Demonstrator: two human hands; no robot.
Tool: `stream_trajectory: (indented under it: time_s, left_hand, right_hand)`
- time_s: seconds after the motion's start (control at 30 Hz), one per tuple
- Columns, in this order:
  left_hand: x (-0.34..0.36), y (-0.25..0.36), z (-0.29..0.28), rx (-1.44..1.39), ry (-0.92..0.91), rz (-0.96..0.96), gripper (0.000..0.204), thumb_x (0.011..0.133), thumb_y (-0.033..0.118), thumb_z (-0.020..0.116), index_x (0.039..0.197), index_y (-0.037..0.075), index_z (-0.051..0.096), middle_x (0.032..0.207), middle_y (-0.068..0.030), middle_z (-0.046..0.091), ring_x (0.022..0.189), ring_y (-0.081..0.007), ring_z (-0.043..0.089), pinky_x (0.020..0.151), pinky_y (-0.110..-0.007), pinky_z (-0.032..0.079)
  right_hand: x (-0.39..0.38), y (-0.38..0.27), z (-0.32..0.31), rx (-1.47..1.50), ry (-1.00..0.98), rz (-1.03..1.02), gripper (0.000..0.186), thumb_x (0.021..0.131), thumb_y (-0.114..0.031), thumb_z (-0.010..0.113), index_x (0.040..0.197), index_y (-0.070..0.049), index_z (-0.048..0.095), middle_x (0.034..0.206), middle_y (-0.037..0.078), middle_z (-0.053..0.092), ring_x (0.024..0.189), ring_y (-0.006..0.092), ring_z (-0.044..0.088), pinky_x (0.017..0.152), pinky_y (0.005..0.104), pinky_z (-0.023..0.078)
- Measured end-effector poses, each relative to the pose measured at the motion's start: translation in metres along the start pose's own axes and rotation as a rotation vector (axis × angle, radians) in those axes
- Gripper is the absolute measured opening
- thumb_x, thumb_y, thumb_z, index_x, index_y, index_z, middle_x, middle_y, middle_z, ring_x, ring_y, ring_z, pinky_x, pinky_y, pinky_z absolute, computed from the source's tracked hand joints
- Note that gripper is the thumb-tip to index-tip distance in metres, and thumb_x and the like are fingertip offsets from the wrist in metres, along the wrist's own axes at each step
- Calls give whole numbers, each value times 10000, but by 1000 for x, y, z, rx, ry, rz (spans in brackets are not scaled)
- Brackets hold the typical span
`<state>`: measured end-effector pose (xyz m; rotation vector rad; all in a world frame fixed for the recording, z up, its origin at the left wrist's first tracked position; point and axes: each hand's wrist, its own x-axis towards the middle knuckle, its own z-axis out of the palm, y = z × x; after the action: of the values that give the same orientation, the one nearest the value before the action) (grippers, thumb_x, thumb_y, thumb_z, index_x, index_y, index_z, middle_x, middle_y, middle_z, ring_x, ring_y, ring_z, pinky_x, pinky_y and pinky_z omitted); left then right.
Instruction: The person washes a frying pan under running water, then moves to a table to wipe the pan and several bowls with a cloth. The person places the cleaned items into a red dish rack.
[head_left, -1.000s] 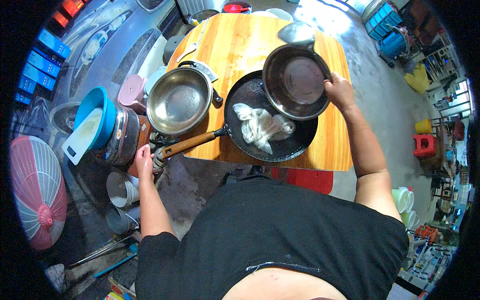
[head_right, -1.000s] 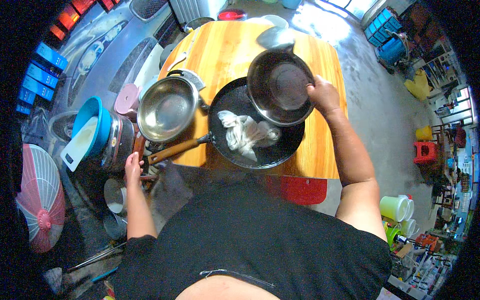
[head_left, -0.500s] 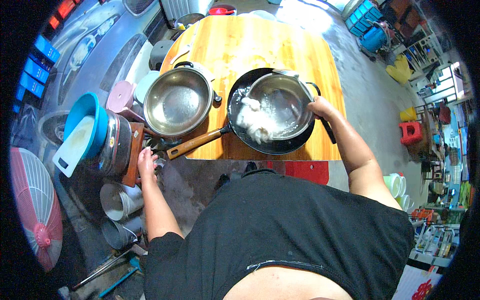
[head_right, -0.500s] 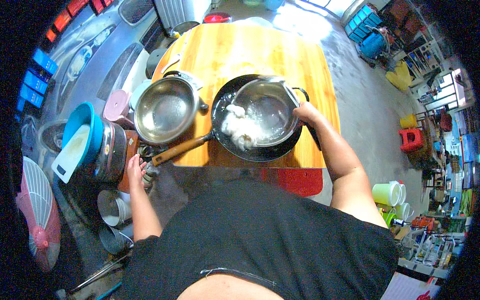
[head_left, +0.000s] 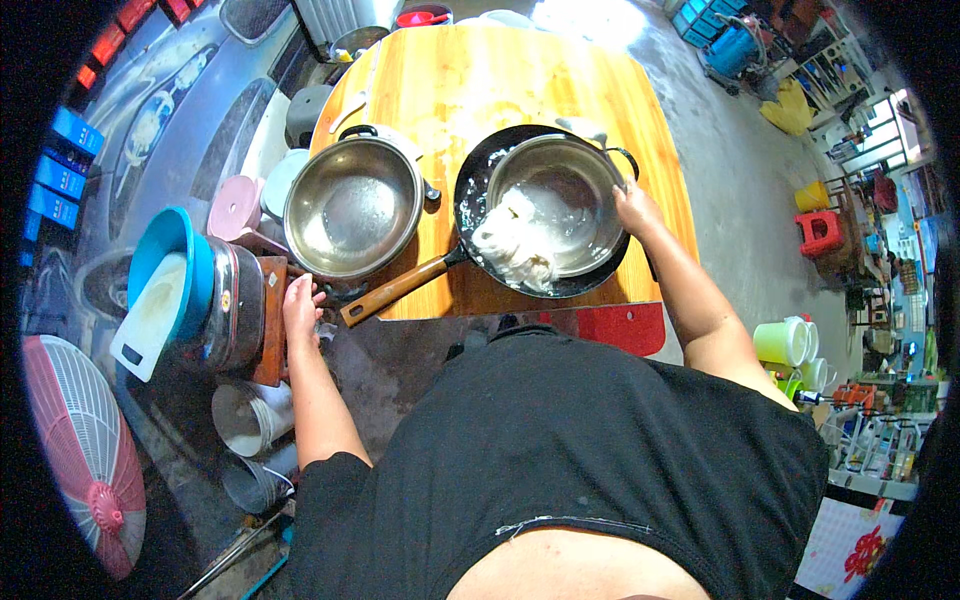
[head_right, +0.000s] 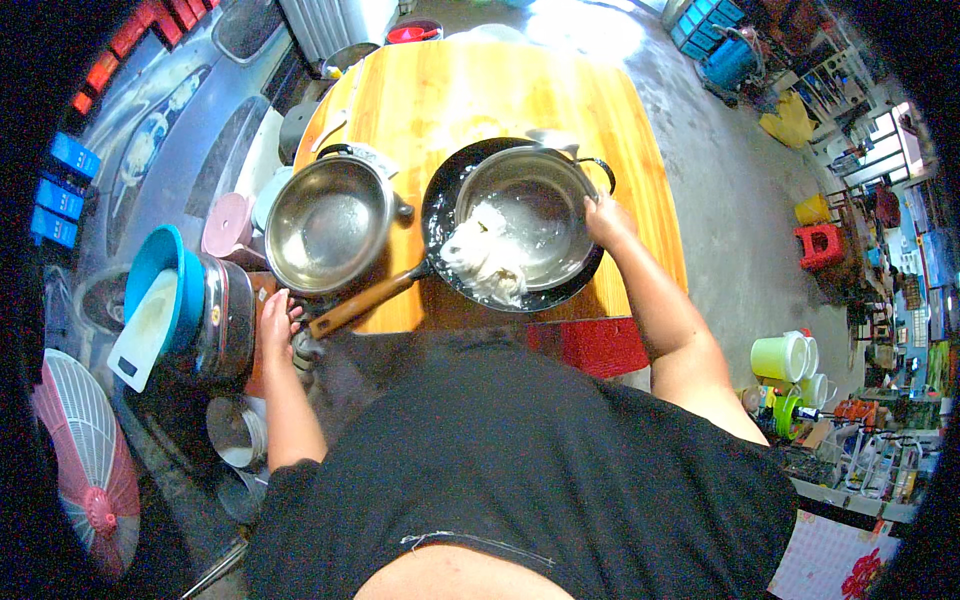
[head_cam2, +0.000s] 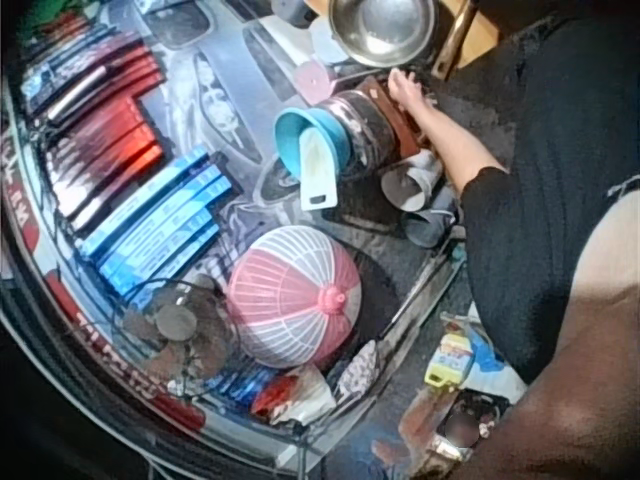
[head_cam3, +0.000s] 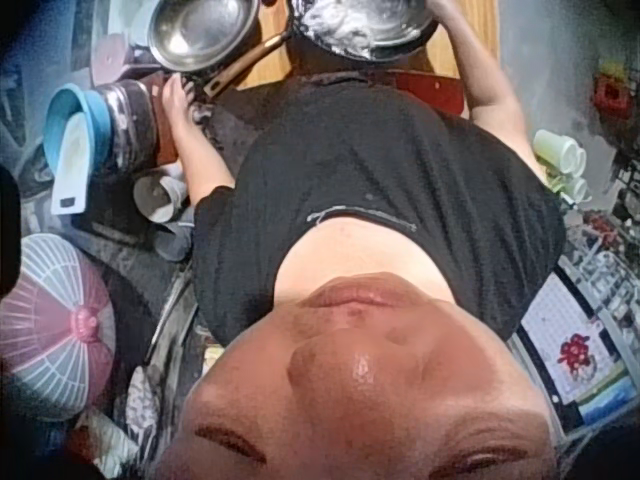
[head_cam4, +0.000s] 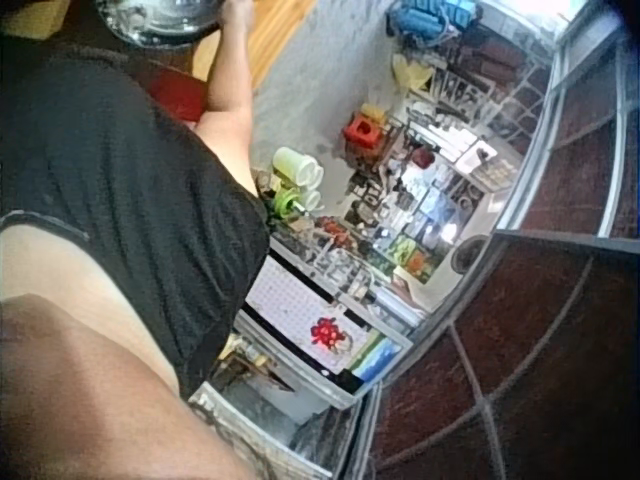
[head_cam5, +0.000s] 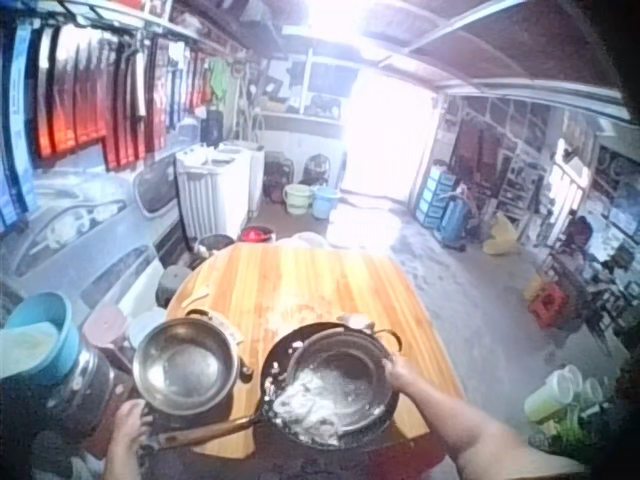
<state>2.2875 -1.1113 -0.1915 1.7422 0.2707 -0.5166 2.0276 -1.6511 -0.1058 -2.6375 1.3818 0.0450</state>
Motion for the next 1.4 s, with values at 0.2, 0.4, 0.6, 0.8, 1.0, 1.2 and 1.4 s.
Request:
stream_trajectory:
  time_s: [0.2, 0.4, 0.6, 0.8, 1.0, 1.2, 1.4]
  left_hand:
    - [12, -5, -5, 52, 46, 81, 387, 925, 383, 555, 1166, 80, 572, 1055, -21, 590, 860, -142, 590, 589, -259, 415]
    - [12, 29, 3, 257, 178, 669, 292, 930, 245, 582, 1052, -20, 604, 970, -83, 610, 857, -189, 574, 780, -315, 461]
    - [-54, 82, 75, 407, 11, 868, 241, 918, 217, 593, 1055, 21, 623, 961, -141, 637, 889, -227, 607, 806, -319, 475]
    - [-142, 85, 201, 335, -862, 590, 348, 931, 364, 561, 980, 28, 638, 821, -41, 620, 749, -156, 590, 691, -295, 482]
    - [-178, 80, 258, 160, -1146, -10, 309, 954, 364, 533, 1081, 84, 504, 804, -7, 575, 613, -97, 561, 549, -241, 483]
    - [-161, 74, 234, -9, -911, -108, 345, 871, 106, 494, 1193, 1, 427, 719, -64, 561, 474, -138, 508, 440, -254, 436]
    - [-146, 63, 218, 10, -939, -168, 351, 869, 100, 510, 1199, 3, 438, 692, -45, 526, 457, -123, 491, 404, -238, 425]
  right_hand:
    - [-22, 6, -16, 44, 182, -114, 511, 918, -378, 465, 1365, -132, 440, 1120, 224, 615, 954, 397, 618, 819, 479, 486]
    - [-44, 11, -27, 62, 250, -197, 519, 848, -343, 543, 1332, -173, 465, 1079, 185, 618, 909, 372, 625, 786, 479, 503]
    - [-73, 6, -41, 462, 208, -184, 450, 847, -241, 597, 1260, -93, 501, 952, 161, 637, 836, 317, 637, 754, 423, 514]
    - [-113, -54, -14, 1581, -508, 41, 224, 964, -194, 484, 1108, -37, 555, 832, 50, 601, 673, 129, 600, 585, 239, 500]
    - [-114, -99, 56, 1219, -218, -413, 296, 955, -225, 428, 1051, -24, 624, 974, 111, 634, 926, 189, 599, 869, 319, 465]
    - [-99, -77, 95, 441, -112, -469, 564, 900, -508, 477, 1285, -96, 517, 1228, 209, 563, 1192, 331, 498, 1007, 372, 381]
    - [-62, -65, 110, 219, -336, -294, 820, 657, -497, 717, 1345, -130, 462, 1261, 214, 555, 1146, 355, 550, 976, 419, 436]
